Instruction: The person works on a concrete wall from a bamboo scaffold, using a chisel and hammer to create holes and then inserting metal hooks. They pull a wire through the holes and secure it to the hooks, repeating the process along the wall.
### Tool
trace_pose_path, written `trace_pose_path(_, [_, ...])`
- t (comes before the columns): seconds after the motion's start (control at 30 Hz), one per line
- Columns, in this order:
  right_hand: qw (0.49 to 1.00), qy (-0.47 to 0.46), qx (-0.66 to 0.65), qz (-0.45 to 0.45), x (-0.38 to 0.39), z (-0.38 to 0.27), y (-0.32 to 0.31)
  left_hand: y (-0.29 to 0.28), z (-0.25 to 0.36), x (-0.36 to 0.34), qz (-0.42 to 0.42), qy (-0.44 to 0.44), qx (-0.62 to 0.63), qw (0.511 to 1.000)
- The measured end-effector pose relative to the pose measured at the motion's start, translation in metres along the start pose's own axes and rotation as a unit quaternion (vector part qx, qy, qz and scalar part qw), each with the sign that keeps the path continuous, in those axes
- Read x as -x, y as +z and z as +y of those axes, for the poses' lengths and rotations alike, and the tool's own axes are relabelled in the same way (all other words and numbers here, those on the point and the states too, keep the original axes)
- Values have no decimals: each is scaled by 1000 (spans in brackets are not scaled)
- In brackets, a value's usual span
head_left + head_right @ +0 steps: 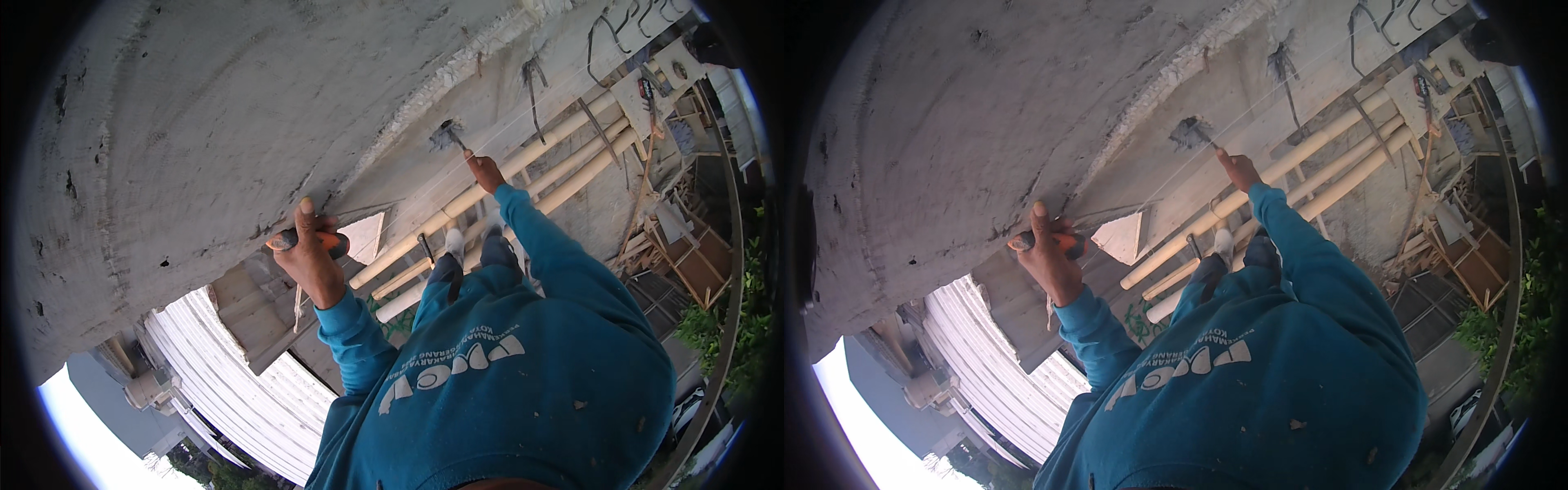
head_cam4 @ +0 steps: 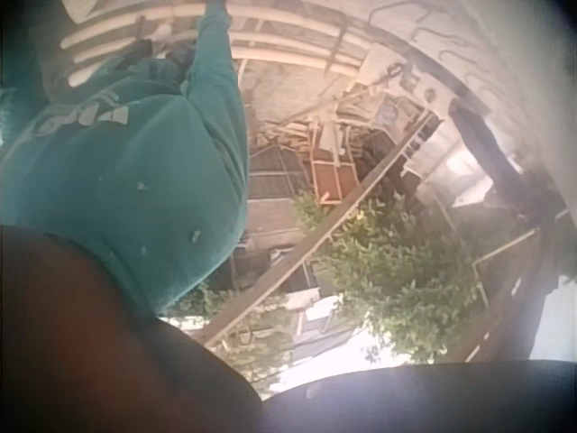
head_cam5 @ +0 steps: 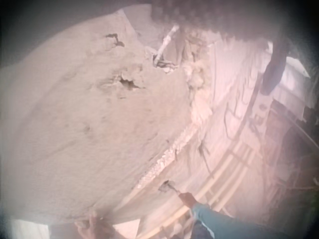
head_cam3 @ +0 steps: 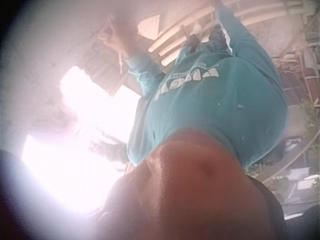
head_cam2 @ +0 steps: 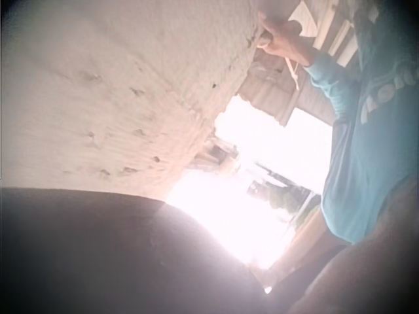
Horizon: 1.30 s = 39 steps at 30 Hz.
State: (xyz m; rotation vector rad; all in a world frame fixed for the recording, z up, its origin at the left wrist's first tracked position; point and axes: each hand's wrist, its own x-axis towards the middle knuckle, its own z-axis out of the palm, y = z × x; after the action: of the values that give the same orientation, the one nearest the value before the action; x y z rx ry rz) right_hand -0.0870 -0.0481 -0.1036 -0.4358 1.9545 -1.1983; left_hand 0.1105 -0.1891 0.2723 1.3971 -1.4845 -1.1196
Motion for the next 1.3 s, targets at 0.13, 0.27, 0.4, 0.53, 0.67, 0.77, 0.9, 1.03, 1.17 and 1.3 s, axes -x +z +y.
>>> trace_pose_path(0.13, [1000, 3, 10, 6, 4, -5, -1, 0, -2, -1, -11, 18, 21, 1000])
trace_pose_path(0.27, [1000, 16, 21, 3, 8, -10, -4, 0, -9, -4, -14, 50, 40, 998])
trace_pose_path(0.4, [999, 24, 42, 20, 11, -7, -5, -1, -7, -5, -31, 38, 28, 998])
trace_pose_path(0.53, [998, 40, 49, 9, 22, -21, -16, 3, -6, -6, -35, 37, 36, 998])
trace_pose_path(0.67, [988, 133, 73, -6, 57, -56, -37, 2, -9, -5, -11, 43, 26, 999])
trace_pose_path(0.77, [990, 128, 51, 24, 61, -40, -27, 5, -8, 1, -8, 63, 39, 997])
trace_pose_path(0.9, [995, 60, -42, 62, 51, -29, -14, -3, -11, -3, -15, 15, 9, 1000])
trace_pose_path(1.03, [992, 23, -80, 94, 28, -8, 14, -2, -16, -8, -17, 67, -11, 998])
trace_pose_path(1.17, [986, 17, -112, 125, 25, -7, 35, 4, -8, -2, -33, 74, -16, 997])
trace_pose_path(1.3, [989, 37, -84, 113, 27, -24, 28, 3, -12, -6, -21, 65, -11, 998])
